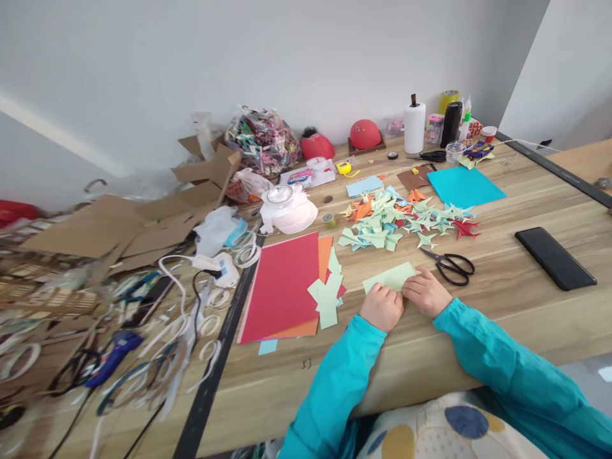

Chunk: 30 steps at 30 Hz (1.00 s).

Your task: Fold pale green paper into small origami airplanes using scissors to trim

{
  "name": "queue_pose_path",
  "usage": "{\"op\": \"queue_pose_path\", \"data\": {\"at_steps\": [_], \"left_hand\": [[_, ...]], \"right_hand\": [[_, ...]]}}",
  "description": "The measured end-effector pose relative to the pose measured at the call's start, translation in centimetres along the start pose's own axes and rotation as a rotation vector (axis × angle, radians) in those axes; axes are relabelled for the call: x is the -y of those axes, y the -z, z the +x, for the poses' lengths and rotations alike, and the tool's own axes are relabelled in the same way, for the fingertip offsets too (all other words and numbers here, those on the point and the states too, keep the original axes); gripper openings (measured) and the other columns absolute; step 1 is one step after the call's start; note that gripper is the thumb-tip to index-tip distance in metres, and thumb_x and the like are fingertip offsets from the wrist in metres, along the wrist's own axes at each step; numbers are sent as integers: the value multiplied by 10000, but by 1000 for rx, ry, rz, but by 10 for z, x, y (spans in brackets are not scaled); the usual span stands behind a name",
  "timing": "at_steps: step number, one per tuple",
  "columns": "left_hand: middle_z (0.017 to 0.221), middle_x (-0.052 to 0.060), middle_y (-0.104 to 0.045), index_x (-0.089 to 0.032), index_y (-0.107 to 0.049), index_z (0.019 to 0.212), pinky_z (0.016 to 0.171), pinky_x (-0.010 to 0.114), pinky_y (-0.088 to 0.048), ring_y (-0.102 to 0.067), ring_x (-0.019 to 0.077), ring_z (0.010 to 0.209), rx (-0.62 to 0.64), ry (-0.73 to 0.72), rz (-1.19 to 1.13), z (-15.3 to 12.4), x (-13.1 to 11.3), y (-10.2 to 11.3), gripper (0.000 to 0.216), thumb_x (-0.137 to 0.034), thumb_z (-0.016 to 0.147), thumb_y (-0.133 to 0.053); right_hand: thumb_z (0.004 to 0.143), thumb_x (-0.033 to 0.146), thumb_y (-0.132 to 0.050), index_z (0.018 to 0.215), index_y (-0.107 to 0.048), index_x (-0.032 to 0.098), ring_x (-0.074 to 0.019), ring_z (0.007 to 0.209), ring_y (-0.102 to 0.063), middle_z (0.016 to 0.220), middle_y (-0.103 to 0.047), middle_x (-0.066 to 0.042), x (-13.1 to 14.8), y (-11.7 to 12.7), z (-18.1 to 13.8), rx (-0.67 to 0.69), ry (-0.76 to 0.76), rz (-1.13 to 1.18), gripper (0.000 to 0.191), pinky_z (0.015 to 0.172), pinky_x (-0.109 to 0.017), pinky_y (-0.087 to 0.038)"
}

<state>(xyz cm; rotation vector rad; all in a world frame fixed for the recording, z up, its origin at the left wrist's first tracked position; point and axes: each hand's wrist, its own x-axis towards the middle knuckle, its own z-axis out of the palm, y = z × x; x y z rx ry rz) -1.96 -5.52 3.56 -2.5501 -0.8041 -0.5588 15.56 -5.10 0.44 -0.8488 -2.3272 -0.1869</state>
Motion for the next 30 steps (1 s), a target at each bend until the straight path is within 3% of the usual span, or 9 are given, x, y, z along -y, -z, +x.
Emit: {"op": "queue_pose_path", "data": {"at_steps": [7, 14, 18, 21, 24, 30], "left_hand": [[554, 28, -516, -151, -566, 614, 608, 325, -345, -468, 141, 587, 28, -76, -15, -19, 25, 26, 252, -135, 832, -439], [605, 29, -571, -153, -588, 696, 637, 323, -408, -508, 143, 607, 47, -38, -10, -35, 48, 42, 185, -133, 823, -454], [649, 40, -619, -151, -599, 751, 676, 342, -441, -541, 149, 614, -18, 53, 5, -40, 57, 50, 162, -108, 814, -456], [786, 64, -673, -149, -617, 811, 732, 360, -449, -590, 174, 726, -83, 120, -54, -34, 48, 51, 142, -107, 796, -483], [952, 97, -675, -145, -631, 927, 810, 394, -433, -593, 214, 906, -52, 94, -127, -23, 27, 41, 184, -161, 820, -482], [693, 60, -620, -141, -617, 750, 696, 349, -403, -545, 154, 671, 6, 72, -86, -11, 3, 15, 256, -67, 849, -392]], "right_hand": [[870, 106, -454, 874, -648, 200, -147, 884, -588, 836, -712, -13, -10, 7, -7, -71, -42, -4, 216, 976, -426, -301], [885, 125, -454, 902, -656, 200, -147, 899, -588, 869, -719, -21, -13, 10, -9, -57, -52, 3, 216, 947, -407, -323], [877, 106, -442, 912, -661, 187, -154, 895, -593, 910, -717, -38, -17, 11, -11, -66, -106, -25, 236, 931, -394, -346], [873, 113, -450, 922, -663, 189, -157, 895, -595, 911, -715, -44, -14, 10, -10, -68, -117, -31, 231, 927, -395, -352], [877, 121, -454, 955, -657, 199, -155, 918, -587, 921, -710, -45, -6, 7, -5, -65, -67, -7, 231, 931, -400, -356], [878, 123, -455, 966, -642, 184, -163, 925, -570, 929, -697, -50, 13, 8, 4, -34, 16, -62, 215, 942, -418, -379]]}}
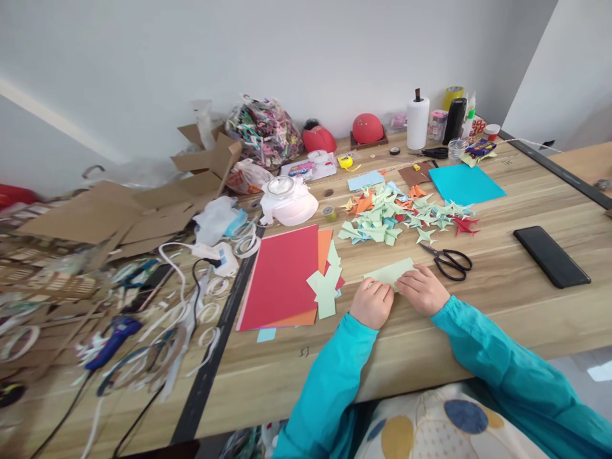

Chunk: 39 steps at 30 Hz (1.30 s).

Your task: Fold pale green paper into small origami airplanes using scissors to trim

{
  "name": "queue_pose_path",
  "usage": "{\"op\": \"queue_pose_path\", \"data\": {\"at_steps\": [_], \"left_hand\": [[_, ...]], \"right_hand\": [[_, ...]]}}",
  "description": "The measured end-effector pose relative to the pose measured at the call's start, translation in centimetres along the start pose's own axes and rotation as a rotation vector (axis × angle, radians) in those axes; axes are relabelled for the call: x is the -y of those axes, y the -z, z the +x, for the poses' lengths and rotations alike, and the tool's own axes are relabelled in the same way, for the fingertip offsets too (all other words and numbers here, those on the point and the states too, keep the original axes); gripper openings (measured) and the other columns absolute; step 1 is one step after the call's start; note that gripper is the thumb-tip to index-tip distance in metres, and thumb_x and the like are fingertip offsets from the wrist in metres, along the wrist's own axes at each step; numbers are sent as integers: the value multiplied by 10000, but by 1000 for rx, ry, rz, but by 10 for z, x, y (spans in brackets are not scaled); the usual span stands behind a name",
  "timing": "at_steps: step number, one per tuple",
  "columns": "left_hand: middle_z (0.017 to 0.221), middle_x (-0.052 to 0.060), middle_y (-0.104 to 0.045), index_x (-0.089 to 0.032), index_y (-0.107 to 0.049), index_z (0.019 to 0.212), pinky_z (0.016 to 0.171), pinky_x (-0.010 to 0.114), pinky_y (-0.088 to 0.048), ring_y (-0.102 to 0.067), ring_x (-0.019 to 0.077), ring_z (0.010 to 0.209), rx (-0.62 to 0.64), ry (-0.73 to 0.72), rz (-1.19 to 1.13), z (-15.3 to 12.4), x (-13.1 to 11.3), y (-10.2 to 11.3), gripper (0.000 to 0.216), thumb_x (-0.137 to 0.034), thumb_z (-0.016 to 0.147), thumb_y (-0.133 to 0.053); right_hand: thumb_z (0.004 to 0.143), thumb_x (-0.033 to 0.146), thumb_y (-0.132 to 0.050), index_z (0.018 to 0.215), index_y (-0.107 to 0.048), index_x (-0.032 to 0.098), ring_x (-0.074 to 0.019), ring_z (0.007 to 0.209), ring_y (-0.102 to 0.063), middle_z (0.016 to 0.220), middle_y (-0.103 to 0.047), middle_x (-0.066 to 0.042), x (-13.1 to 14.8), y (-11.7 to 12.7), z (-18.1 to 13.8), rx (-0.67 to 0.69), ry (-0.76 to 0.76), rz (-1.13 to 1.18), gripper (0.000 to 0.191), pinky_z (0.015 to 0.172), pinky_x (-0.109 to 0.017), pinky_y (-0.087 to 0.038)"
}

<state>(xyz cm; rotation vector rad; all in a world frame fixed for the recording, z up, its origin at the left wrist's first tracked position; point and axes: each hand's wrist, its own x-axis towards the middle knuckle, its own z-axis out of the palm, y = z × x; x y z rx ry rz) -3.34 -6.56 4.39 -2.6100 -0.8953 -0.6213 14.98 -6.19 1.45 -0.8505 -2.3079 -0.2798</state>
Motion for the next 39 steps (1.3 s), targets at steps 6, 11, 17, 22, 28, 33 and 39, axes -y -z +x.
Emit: {"op": "queue_pose_path", "data": {"at_steps": [6, 11, 17, 22, 28, 33, 39], "left_hand": [[649, 58, -596, -147, -601, 670, 715, 355, -398, -531, 154, 680, 29, -48, -5, -5, 4, 6, 292, -61, 837, -378], [757, 67, -660, -166, -635, 782, 742, 376, -417, -573, 173, 767, -4, -27, -37, -18, 20, 21, 239, -80, 819, -415], [788, 59, -678, -179, -638, 805, 725, 370, -435, -589, 179, 775, -72, 30, -15, -27, 40, 35, 224, -79, 814, -438], [792, 66, -677, -166, -637, 805, 687, 353, -427, -585, 176, 743, -65, -7, 3, -20, 35, 30, 222, -73, 811, -435], [846, 82, -668, -156, -631, 802, 722, 385, -396, -563, 202, 791, 12, 44, 36, -8, 23, 20, 189, -111, 816, -447], [763, 89, -631, -122, -618, 748, 762, 383, -377, -535, 182, 717, 33, -6, 85, 3, 5, 4, 234, -66, 825, -405], [694, 62, -607, -128, -609, 722, 735, 360, -368, -506, 163, 664, -9, -44, 92, 5, 5, -5, 236, -72, 840, -413]], "right_hand": [[860, 98, -440, 867, -636, 164, -165, 875, -559, 858, -682, -51, 7, 5, 6, 1, 88, -31, 207, 910, -410, -425], [848, 119, -466, 870, -639, 170, -169, 903, -573, 862, -685, -64, -8, 12, -6, -1, 69, 5, 182, 904, -413, -421], [857, 146, -438, 863, -663, 174, -185, 877, -604, 891, -706, -80, -31, 30, -17, 26, -49, -43, 227, 840, -388, -447], [877, 209, -461, 1058, -627, 153, -199, 1008, -578, 1066, -673, -102, -15, 26, -2, 38, -71, 10, 251, 873, -378, -437], [880, 107, -462, 970, -636, 178, -169, 947, -579, 950, -703, -45, -4, 0, 8, -6, 11, -26, 209, 889, -371, -402], [859, 77, -474, 801, -638, 158, -156, 869, -581, 834, -702, -42, -1, -9, 8, -61, 49, -38, 192, 894, -364, -391], [850, 133, -516, 787, -641, 192, -146, 831, -589, 812, -707, -20, -6, -3, 5, -118, -51, -12, 152, 879, -344, -382]]}}
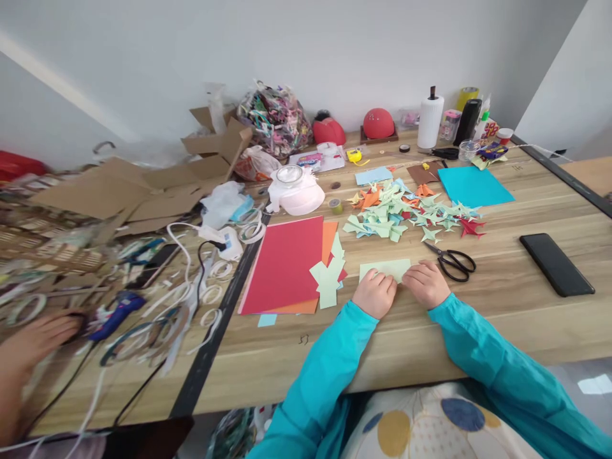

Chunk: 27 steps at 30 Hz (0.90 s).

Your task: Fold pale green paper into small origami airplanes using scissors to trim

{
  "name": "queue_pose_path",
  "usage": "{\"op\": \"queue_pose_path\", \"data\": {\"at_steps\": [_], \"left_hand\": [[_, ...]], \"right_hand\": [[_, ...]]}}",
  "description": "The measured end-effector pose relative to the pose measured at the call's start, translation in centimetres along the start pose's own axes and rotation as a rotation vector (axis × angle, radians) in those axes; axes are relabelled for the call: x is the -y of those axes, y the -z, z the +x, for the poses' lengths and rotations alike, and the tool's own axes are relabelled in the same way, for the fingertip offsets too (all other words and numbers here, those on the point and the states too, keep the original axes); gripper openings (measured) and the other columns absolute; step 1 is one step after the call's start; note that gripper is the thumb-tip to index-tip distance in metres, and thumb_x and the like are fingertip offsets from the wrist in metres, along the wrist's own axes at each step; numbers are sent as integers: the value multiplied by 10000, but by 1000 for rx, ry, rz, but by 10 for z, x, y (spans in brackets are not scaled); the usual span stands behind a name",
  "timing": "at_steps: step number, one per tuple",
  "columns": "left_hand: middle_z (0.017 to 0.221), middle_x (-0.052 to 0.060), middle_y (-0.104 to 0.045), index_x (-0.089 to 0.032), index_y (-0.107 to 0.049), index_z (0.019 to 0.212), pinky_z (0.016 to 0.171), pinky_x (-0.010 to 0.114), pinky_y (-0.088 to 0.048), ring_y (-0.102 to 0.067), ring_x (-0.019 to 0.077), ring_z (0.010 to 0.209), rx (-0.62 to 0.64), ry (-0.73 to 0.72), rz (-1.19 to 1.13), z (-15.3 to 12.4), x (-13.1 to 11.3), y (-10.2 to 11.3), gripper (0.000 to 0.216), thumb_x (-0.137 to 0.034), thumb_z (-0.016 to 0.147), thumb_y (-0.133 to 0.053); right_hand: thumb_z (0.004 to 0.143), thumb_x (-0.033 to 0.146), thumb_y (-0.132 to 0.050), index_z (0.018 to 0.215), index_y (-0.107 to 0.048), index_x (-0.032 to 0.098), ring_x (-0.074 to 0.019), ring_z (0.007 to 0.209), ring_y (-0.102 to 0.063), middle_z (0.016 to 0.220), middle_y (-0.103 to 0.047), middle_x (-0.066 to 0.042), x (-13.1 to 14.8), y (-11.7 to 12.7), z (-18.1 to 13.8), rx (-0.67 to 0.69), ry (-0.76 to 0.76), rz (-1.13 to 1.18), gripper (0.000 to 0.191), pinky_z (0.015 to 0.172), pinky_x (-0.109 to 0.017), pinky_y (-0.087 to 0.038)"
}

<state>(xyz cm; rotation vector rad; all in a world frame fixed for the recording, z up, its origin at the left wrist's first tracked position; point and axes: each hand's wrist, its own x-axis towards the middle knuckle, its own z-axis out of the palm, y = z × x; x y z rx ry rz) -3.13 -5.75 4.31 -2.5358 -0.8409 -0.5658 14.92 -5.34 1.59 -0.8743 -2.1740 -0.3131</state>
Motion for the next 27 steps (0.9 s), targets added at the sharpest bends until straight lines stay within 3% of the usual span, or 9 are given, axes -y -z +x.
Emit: {"op": "queue_pose_path", "data": {"at_steps": [10, 20, 23, 27], "left_hand": [[651, 54, -608, -146, -619, 684, 725, 379, -358, -498, 155, 635, 63, 2, -82, -1, 4, 4, 254, -151, 842, -420], [879, 60, -712, -212, -678, 786, 757, 359, -425, -624, 174, 748, 24, 250, -356, -51, 55, 22, 219, -145, 796, -470], [844, 68, -712, -215, -692, 790, 739, 352, -467, -634, 190, 733, -58, 475, -420, -60, 62, 23, 197, -189, 791, -497], [895, 77, -701, -196, -696, 873, 773, 330, -504, -646, 208, 834, -359, 941, -783, -41, 42, 16, 184, -298, 782, -573]], "right_hand": [[839, 95, -459, 860, -658, 190, -159, 850, -594, 845, -708, -40, -2, -2, -6, 55, 29, 77, 222, 852, -348, -391], [843, 121, -460, 867, -680, 178, -194, 838, -631, 848, -719, -65, -22, 9, -12, 39, -125, 184, 228, 737, -338, -469], [841, 187, -499, 837, -692, 183, -201, 806, -636, 807, -712, -71, -22, 8, -12, -46, -358, 376, 194, 729, -347, -503], [787, 349, -608, 799, -701, 205, -169, 619, -627, 735, -697, -33, -17, 3, -8, -221, -894, 837, 172, 592, -328, -542]]}}
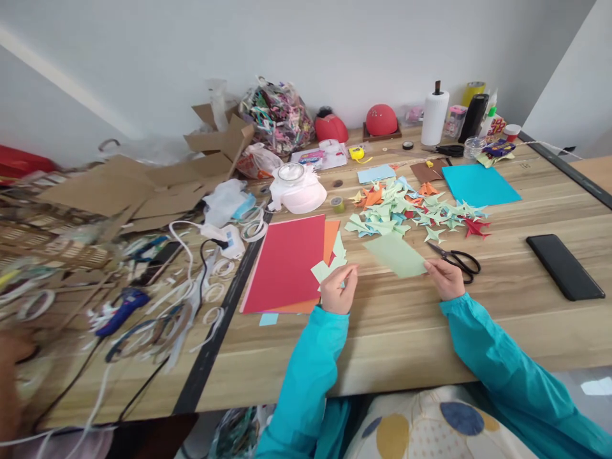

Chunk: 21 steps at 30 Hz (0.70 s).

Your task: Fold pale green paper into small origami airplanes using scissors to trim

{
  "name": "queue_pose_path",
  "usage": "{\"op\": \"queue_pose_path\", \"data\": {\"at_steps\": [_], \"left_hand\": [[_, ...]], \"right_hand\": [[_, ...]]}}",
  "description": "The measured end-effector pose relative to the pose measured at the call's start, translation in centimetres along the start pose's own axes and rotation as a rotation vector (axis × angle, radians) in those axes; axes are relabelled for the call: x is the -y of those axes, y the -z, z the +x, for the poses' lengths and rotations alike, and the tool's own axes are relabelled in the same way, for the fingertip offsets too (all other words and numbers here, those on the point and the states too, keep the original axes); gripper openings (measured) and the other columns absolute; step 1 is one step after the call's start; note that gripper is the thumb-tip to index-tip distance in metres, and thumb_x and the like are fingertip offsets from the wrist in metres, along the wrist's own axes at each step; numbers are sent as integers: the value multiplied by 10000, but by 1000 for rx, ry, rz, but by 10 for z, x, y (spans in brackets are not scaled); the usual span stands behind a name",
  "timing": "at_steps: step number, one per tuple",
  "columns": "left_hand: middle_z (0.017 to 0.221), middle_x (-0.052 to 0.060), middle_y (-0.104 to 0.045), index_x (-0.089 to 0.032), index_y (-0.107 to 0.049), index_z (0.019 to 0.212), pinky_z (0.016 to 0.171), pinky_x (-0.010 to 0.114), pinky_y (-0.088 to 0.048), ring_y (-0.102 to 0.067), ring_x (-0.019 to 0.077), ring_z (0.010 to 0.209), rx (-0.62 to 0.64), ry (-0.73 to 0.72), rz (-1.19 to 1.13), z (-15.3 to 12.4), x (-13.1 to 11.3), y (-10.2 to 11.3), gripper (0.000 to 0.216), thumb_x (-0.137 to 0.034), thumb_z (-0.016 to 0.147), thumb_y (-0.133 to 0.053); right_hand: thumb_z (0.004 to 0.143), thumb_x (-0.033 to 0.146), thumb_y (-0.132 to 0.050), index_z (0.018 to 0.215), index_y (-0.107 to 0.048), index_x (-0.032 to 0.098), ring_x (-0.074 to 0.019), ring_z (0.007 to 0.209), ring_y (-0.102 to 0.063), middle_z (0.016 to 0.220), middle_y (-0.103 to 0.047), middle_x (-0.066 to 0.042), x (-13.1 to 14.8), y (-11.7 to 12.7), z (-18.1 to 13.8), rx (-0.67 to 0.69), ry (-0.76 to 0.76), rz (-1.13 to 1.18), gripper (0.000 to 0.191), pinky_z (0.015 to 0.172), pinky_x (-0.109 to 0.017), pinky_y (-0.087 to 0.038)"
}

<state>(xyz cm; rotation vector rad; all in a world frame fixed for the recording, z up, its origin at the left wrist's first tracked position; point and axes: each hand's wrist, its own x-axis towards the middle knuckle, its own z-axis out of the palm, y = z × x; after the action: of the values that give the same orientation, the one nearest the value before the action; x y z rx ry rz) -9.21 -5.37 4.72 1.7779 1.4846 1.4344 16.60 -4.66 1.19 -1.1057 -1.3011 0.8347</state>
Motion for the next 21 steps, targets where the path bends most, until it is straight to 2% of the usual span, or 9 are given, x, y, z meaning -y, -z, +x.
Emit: {"op": "queue_pose_path", "data": {"at_steps": [2, 4, 6, 9, 12, 15, 21], "left_hand": [[1055, 97, -666, -186, -650, 1040, 817, 335, -506, -631, 226, 944, -100, 247, -314, 0, -13, -26, 345, -360, 743, -633], [1164, 102, -624, -183, -607, 1124, 881, 344, -486, -590, 241, 1061, -27, 420, -645, 2, -26, -53, 453, -389, 724, -660], [1128, 118, -644, -154, -620, 1097, 920, 366, -466, -578, 260, 1085, 104, 538, -900, 7, -34, -77, 474, -386, 690, -697], [1032, 123, -683, -128, -653, 1001, 927, 401, -461, -606, 283, 1037, 52, 667, -1121, 11, -35, -99, 485, -355, 590, -777], [978, 122, -700, -122, -665, 942, 941, 422, -448, -615, 294, 1019, 47, 715, -1206, 10, -29, -105, 482, -306, 524, -817], [961, 109, -707, -133, -663, 941, 933, 430, -451, -626, 296, 995, 60, 751, -1225, 9, -22, -101, 514, -247, 472, -840], [958, 123, -706, -123, -681, 923, 861, 434, -483, -651, 308, 921, 87, 840, -1166, 9, -14, -99, 500, -305, 485, -840]], "right_hand": [[720, 405, -673, 766, -700, 205, -165, 591, -628, 719, -691, -18, 1, -6, 0, -40, -194, 266, 206, 540, -326, -555], [646, 426, -732, 732, -697, 201, -166, 586, -634, 699, -685, -9, 1, -9, -1, -68, -323, 440, 243, 508, -324, -564], [588, 426, -771, 709, -695, 195, -163, 571, -634, 673, -680, -3, 1, -10, -1, -83, -406, 511, 272, 485, -319, -568], [560, 416, -791, 706, -697, 186, -158, 562, -632, 683, -684, -5, 1, -7, 0, -92, -455, 506, 288, 473, -312, -572], [578, 417, -780, 724, -703, 179, -155, 570, -626, 705, -688, -9, 0, -3, 1, -94, -453, 443, 289, 473, -306, -573], [580, 438, -771, 725, -703, 176, -175, 611, -630, 709, -687, -16, 0, -3, 2, -84, -469, 399, 307, 479, -313, -573], [628, 475, -722, 874, -680, 188, -210, 673, -637, 830, -699, -45, 0, -5, 1, -8, -477, 242, 380, 482, -335, -564]]}}
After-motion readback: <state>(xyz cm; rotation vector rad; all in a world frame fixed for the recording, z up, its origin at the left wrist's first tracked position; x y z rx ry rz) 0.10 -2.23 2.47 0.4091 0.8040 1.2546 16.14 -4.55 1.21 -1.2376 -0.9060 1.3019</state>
